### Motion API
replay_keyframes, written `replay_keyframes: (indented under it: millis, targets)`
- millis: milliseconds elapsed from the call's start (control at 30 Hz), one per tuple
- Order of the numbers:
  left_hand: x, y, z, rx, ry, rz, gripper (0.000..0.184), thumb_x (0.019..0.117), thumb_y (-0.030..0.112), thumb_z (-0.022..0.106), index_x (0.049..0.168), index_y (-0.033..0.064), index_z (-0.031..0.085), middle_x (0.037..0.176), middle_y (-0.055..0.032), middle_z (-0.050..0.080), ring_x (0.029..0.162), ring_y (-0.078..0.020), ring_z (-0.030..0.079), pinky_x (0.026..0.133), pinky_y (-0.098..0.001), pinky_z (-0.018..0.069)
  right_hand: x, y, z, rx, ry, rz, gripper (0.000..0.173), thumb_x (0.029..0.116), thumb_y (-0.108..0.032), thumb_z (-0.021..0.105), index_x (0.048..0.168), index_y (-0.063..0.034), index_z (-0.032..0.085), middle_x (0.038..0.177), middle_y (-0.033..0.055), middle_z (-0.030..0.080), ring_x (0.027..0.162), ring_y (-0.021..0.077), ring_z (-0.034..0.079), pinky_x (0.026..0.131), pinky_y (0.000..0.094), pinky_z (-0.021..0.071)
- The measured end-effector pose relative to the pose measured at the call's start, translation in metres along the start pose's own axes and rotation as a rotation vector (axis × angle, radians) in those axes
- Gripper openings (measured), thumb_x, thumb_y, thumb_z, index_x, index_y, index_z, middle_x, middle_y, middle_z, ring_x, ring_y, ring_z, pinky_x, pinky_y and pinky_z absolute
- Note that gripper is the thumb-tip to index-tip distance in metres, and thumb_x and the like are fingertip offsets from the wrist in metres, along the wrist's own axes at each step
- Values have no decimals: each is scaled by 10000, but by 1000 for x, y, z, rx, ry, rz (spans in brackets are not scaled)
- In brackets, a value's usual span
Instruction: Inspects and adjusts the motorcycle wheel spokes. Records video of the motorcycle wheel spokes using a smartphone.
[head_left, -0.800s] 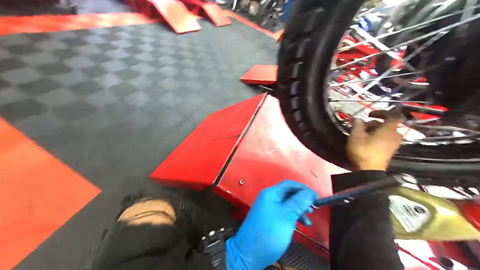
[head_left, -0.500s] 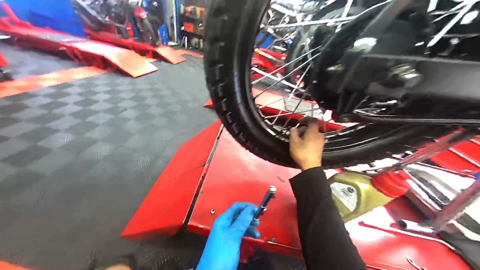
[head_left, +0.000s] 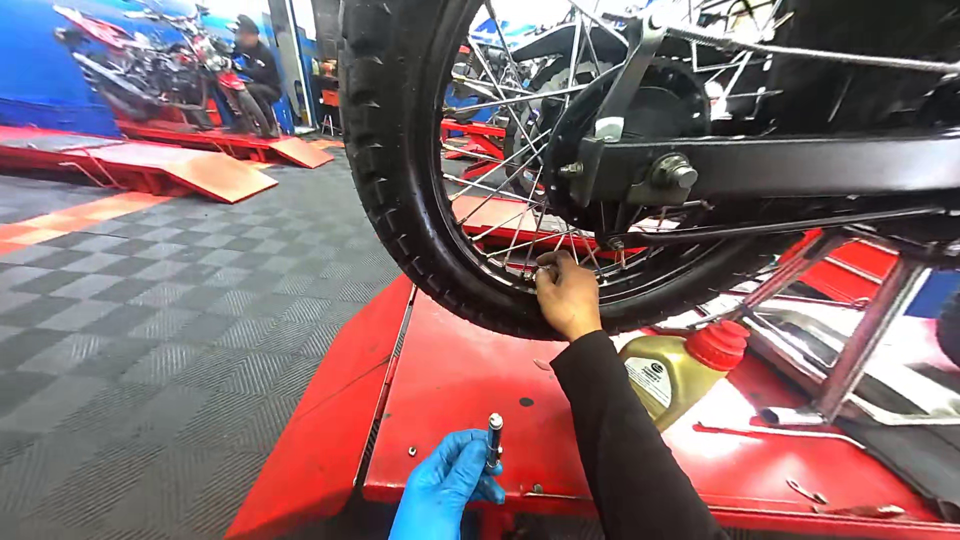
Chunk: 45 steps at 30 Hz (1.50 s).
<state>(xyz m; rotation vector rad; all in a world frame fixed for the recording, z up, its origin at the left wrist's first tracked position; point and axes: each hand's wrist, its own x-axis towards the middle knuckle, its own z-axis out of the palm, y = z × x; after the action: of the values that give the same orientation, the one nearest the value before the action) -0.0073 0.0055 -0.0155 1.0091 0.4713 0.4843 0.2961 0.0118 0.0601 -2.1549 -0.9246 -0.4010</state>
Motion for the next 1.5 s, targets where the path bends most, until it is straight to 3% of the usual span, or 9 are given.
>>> replay_keyframes:
  millis: [133, 233, 367, 533, 767, 933, 1167, 1333, 1500]
  targets:
    - [1, 0, -2, 10, -23, 18, 266, 1096, 97, 418, 1199, -24, 632, 937, -89, 694, 765, -162, 689, 756, -312, 608, 2, -1, 0, -32, -14, -21, 307, 992, -367, 631, 1182, -135, 699, 738, 68, 667, 714, 293, 659, 705, 583, 533]
    - [5, -1, -5, 4, -39, 18, 291, 1104, 106, 392, 1215, -23, 628, 940, -87, 690, 767, -161, 687, 754, -309, 606, 2, -2, 0, -48, -20, -6, 228, 987, -258, 582, 1133, -152, 721, 800, 78, 701, 779, 297, 683, 743, 592, 534]
    - [9, 0, -8, -22, -53, 12, 292, 1106, 113, 395, 1213, -28, 627, 959, -93, 680, 768, -165, 684, 759, -314, 609, 5, -1, 3, -54, -28, -12, 337, 998, -378, 597, 1239, -160, 686, 763, 70, 671, 722, 294, 657, 694, 594, 524]
    - [13, -2, -9, -28, -65, -10, 296, 1108, 122, 389, 1210, -22, 628, 959, -97, 683, 774, -168, 688, 760, -317, 609, 8, -1, 6, -106, -45, -23, 229, 1019, -346, 580, 1096, -187, 726, 744, 55, 679, 739, 286, 667, 715, 590, 520]
    - [14, 1, -9, -18, -73, 8, 313, 1111, 121, 376, 1216, -30, 629, 956, -103, 689, 776, -172, 692, 770, -319, 610, 7, 1, 0, -30, -102, -17, 295, 1028, -275, 535, 1279, -203, 672, 889, 91, 717, 857, 309, 689, 788, 618, 527]
    - [14, -1, -9, -23, -73, 10, 316, 1111, 119, 376, 1201, -33, 638, 943, -108, 688, 761, -169, 687, 760, -315, 608, 6, -2, 2, -24, -32, 32, 247, 994, -342, 643, 1097, -123, 691, 756, 72, 660, 747, 304, 652, 716, 594, 517]
    - [15, 0, -13, 35, -92, 11, 336, 1113, 123, 351, 1232, -32, 623, 974, -111, 697, 794, -180, 695, 785, -329, 607, 10, 3, 0, 90, -141, 13, 252, 1000, -285, 574, 1172, -299, 758, 922, 49, 734, 858, 268, 680, 779, 623, 515]
    - [11, -4, -2, 51, -134, 11, 340, 1111, 128, 342, 1238, -37, 609, 965, -97, 698, 794, -163, 691, 771, -321, 603, 8, 5, -2, 28, -55, 11, 393, 992, -454, 635, 1226, -143, 687, 941, 166, 718, 884, 406, 687, 790, 701, 514]
    - [6, 8, 0, 103, -50, 75, 338, 1104, 150, 387, 1239, -42, 631, 1038, -80, 702, 857, -122, 677, 804, -306, 581, 8, 7, 5, 70, -56, -82, 285, 1038, -323, 598, 1147, -89, 719, 993, 247, 712, 946, 504, 665, 808, 782, 451]
